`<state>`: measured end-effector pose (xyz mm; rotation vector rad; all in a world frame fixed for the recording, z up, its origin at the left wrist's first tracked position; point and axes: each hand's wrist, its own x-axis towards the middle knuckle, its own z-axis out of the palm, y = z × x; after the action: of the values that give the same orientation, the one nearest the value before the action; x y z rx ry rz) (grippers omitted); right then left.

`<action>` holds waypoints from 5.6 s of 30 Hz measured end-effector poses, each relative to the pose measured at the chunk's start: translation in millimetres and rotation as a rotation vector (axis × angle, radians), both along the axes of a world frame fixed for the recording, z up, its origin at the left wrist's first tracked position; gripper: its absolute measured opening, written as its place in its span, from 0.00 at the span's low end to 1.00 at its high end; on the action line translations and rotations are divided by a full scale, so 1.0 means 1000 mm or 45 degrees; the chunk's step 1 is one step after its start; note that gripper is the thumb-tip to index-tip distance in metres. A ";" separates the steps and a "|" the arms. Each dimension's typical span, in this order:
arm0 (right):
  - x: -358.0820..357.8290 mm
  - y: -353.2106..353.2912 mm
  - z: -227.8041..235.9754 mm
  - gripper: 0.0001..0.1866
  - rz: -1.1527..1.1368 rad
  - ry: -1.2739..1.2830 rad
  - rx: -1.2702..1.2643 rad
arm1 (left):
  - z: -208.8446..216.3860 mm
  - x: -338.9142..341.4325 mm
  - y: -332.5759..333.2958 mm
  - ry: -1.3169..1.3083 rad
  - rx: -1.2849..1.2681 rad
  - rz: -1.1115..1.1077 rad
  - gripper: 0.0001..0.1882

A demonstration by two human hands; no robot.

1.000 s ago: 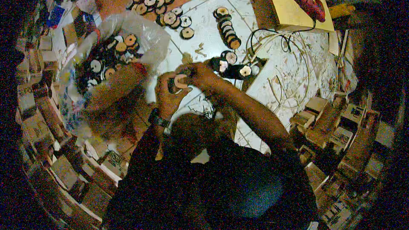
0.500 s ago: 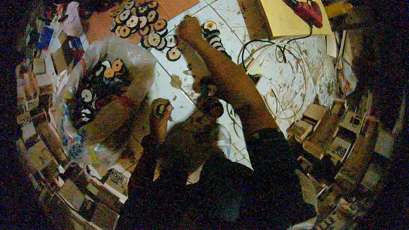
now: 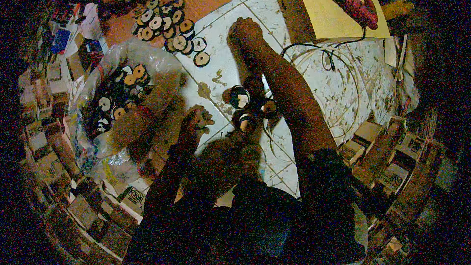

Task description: The person sits on the floor and repeatedly picks up small round wooden discs, inserts a thin stick into the center hole, and places the assembled pieces on the table. The person handles the discs one at a time and accumulates a growing pile of finished units.

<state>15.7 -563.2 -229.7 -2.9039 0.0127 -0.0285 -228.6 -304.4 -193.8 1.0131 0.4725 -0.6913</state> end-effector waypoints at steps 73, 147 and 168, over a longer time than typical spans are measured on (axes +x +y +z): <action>-0.294 0.132 0.059 0.07 0.314 0.063 0.993 | 0.000 -0.080 0.035 0.208 -0.072 0.174 0.14; -0.258 0.135 0.071 0.18 0.076 0.746 1.563 | -0.006 -0.055 0.044 0.105 -0.555 0.284 0.16; -0.324 0.109 0.037 0.12 0.518 0.569 0.163 | -0.037 -0.060 0.059 0.214 -0.403 0.390 0.27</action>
<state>-308.6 -453.8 -192.9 -2.6659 -0.4754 0.6597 -288.5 -245.8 -230.6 0.5717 0.6277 -0.5554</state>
